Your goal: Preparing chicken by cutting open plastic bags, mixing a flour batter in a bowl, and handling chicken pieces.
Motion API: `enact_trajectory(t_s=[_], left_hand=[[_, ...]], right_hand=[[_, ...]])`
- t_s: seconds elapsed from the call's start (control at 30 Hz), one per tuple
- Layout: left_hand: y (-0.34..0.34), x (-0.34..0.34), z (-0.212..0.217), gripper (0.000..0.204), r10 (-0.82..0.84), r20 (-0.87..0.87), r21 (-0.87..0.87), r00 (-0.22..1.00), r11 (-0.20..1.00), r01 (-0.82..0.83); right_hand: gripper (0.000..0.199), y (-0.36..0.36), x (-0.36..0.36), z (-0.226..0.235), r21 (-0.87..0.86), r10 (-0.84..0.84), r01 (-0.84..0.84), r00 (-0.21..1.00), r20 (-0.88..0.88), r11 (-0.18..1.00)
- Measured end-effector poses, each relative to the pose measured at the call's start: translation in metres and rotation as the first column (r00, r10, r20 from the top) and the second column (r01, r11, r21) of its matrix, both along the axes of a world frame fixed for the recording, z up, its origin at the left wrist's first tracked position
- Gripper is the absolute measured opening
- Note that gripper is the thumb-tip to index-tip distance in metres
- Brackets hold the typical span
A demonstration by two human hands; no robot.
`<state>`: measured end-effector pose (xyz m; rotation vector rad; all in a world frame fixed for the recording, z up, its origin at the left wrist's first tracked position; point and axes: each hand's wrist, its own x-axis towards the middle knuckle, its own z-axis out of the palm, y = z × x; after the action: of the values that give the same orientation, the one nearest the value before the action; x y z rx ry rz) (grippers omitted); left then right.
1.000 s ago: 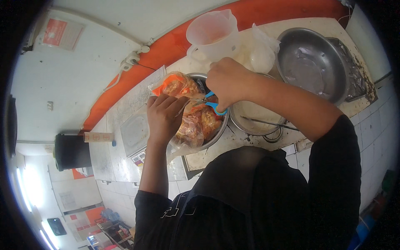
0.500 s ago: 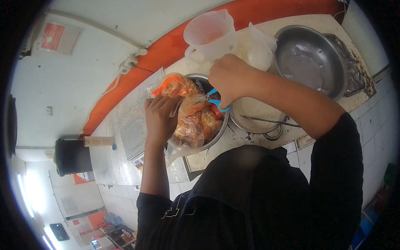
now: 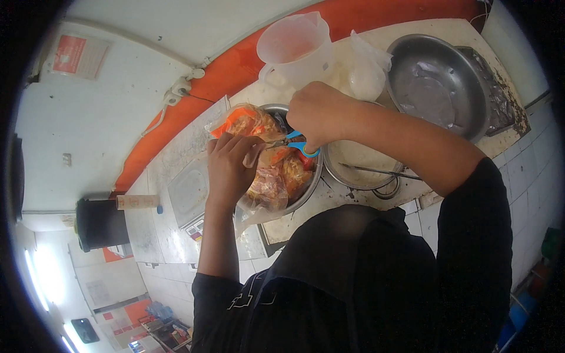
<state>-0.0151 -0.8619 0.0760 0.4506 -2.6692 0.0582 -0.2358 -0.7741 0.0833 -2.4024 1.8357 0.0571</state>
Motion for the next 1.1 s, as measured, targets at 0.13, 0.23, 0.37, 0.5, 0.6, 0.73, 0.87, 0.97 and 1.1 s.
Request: enact_trajectory(t_s=[0.13,0.23,0.37,0.5,0.6,0.73,0.87,0.97,1.1], left_hand=[[-0.005,-0.002,0.0,0.019,0.02,0.101,0.055,0.995,0.998,-0.026],[-0.008,-0.003,-0.005,0.017,-0.01,0.139,0.044,0.99,0.999,0.004],[-0.005,-0.002,-0.012,0.02,-0.053,0.072,-0.011,0.996,0.998,0.054],[-0.002,-0.001,-0.01,0.023,-0.059,0.072,-0.041,0.996,0.997,0.062],[-0.008,0.002,-0.013,0.023,-0.047,0.025,-0.052,0.999,0.997,0.049],[-0.004,0.002,-0.018,0.025,-0.013,-0.015,-0.04,1.0,0.999,0.012],[0.001,0.0,-0.018,0.02,-0.015,-0.018,0.003,1.0,1.0,0.016],[-0.005,0.011,-0.019,0.02,0.064,-0.039,0.014,0.997,0.998,-0.064],[-0.017,0.029,-0.026,0.019,0.133,-0.146,0.094,0.98,0.988,-0.12]], right_hand=[[0.034,-0.003,0.001,-0.005,-0.022,0.029,-0.029,1.0,0.011,0.999],[0.035,-0.003,-0.001,-0.006,-0.048,0.013,-0.012,1.0,0.009,0.999],[0.032,-0.004,-0.001,-0.001,-0.078,0.017,-0.015,1.0,0.025,0.997],[0.038,-0.007,0.003,-0.002,-0.06,0.054,-0.052,0.998,0.044,0.997],[0.038,-0.007,0.001,-0.003,-0.039,0.044,-0.042,0.998,0.036,0.998],[0.037,-0.007,0.006,0.004,-0.013,0.048,-0.048,0.998,0.033,0.999],[0.034,-0.008,0.01,0.005,-0.016,0.049,-0.048,0.997,0.066,0.999],[0.032,-0.003,0.006,0.004,-0.016,0.049,-0.048,0.997,0.067,0.999],[0.022,0.013,-0.016,0.0,0.009,-0.009,0.01,0.999,-0.036,1.0]])
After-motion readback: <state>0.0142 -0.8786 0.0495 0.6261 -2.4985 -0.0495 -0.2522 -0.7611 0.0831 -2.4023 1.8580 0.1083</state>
